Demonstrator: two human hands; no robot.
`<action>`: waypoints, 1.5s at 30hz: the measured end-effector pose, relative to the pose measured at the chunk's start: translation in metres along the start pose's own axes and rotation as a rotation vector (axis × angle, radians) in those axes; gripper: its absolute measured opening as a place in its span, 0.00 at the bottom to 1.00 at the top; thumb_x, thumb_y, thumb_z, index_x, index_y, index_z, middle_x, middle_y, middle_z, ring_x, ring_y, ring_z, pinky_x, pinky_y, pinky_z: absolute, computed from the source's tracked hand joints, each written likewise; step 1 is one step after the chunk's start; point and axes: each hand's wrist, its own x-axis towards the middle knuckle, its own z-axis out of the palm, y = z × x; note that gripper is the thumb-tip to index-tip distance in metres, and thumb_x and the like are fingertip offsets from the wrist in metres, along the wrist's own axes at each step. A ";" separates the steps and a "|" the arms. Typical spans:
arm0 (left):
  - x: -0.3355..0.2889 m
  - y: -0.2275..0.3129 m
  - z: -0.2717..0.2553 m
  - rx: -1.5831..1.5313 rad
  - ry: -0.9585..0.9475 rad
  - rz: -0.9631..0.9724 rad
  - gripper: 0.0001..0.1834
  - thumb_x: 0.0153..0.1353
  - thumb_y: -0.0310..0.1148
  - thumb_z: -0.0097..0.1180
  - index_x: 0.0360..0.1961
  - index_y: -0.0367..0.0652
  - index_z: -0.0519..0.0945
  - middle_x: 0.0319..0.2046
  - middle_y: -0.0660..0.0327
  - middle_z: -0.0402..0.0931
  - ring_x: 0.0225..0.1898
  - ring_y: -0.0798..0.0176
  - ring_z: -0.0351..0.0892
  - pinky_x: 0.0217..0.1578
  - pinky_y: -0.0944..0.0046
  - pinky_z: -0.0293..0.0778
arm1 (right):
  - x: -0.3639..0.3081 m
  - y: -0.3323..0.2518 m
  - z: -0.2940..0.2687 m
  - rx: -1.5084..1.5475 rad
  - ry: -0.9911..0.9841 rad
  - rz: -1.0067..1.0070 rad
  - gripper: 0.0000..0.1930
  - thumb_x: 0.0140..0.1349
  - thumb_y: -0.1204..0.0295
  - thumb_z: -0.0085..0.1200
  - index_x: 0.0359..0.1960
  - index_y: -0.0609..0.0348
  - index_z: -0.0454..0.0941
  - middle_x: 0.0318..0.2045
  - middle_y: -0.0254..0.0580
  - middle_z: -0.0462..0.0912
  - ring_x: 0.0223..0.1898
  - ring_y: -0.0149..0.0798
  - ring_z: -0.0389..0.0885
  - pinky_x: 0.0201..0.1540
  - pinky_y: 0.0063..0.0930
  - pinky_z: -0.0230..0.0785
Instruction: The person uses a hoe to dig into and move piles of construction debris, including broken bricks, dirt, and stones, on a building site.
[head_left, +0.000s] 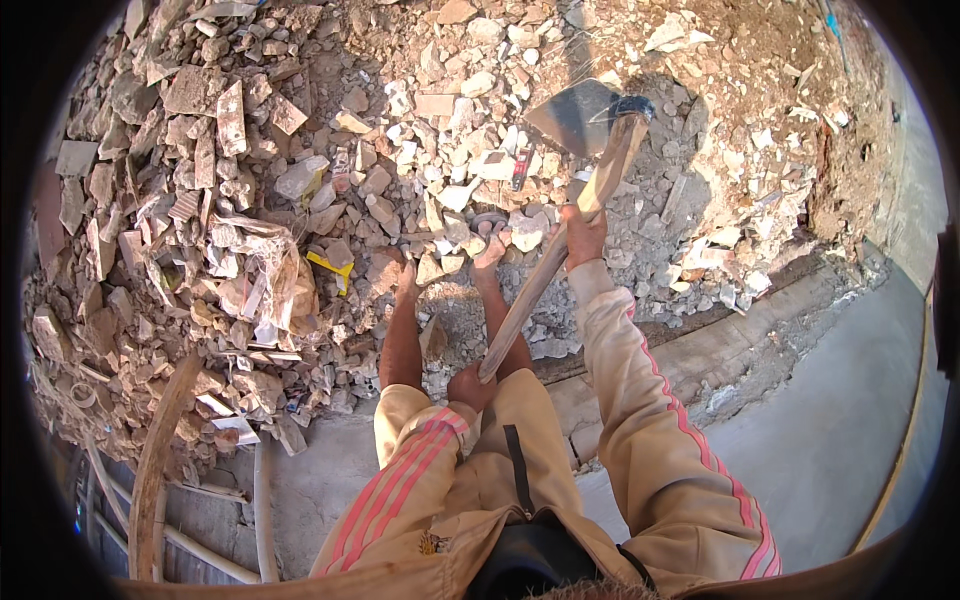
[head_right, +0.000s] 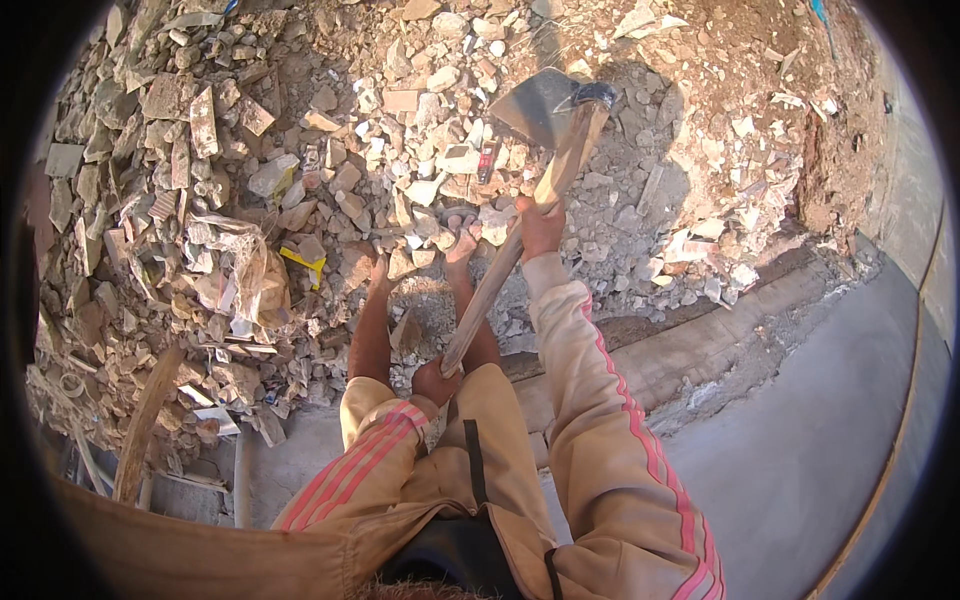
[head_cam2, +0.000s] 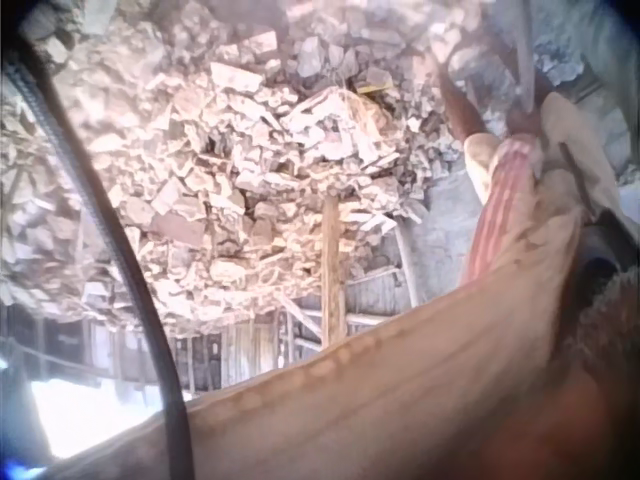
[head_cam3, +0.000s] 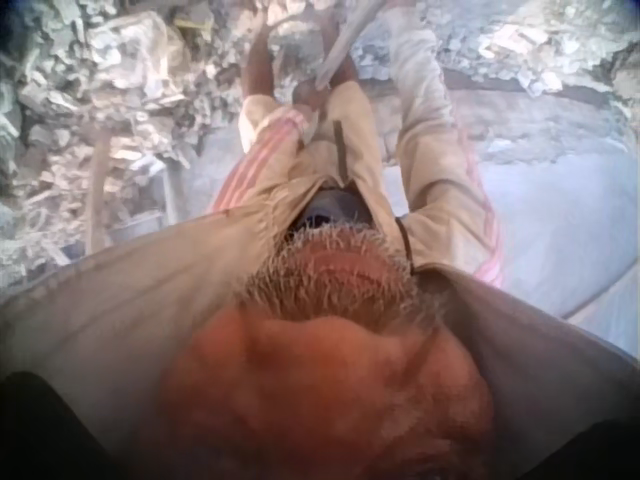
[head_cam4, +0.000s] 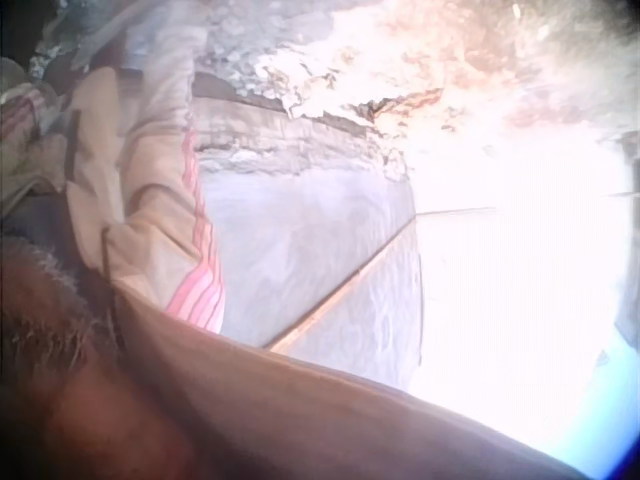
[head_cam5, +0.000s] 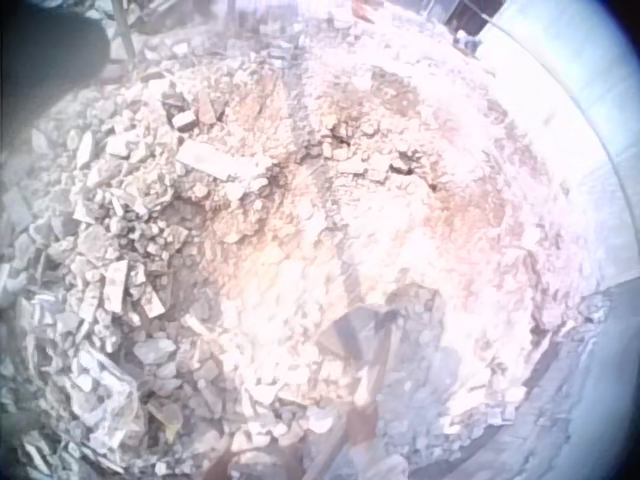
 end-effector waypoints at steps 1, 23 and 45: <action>0.013 0.014 -0.008 -0.063 0.020 0.006 0.19 0.50 0.43 0.62 0.42 0.47 0.82 0.30 0.49 0.81 0.34 0.44 0.82 0.37 0.49 0.77 | -0.002 -0.024 0.006 0.067 -0.043 -0.168 0.15 0.52 0.76 0.58 0.41 0.58 0.69 0.24 0.38 0.73 0.15 0.36 0.73 0.16 0.32 0.70; 0.045 0.023 -0.008 -0.047 0.056 -0.002 0.18 0.48 0.42 0.61 0.40 0.46 0.82 0.28 0.48 0.81 0.33 0.43 0.81 0.36 0.51 0.77 | 0.028 -0.015 0.015 0.076 -0.002 -0.151 0.14 0.52 0.75 0.58 0.40 0.58 0.70 0.25 0.38 0.73 0.15 0.34 0.72 0.15 0.30 0.69; -0.028 0.047 -0.068 -0.249 0.003 -0.062 0.22 0.48 0.42 0.63 0.41 0.36 0.80 0.27 0.46 0.81 0.30 0.45 0.82 0.33 0.51 0.77 | 0.020 -0.008 0.072 -0.100 -0.077 0.049 0.16 0.48 0.75 0.61 0.38 0.61 0.71 0.23 0.38 0.76 0.15 0.33 0.73 0.15 0.29 0.69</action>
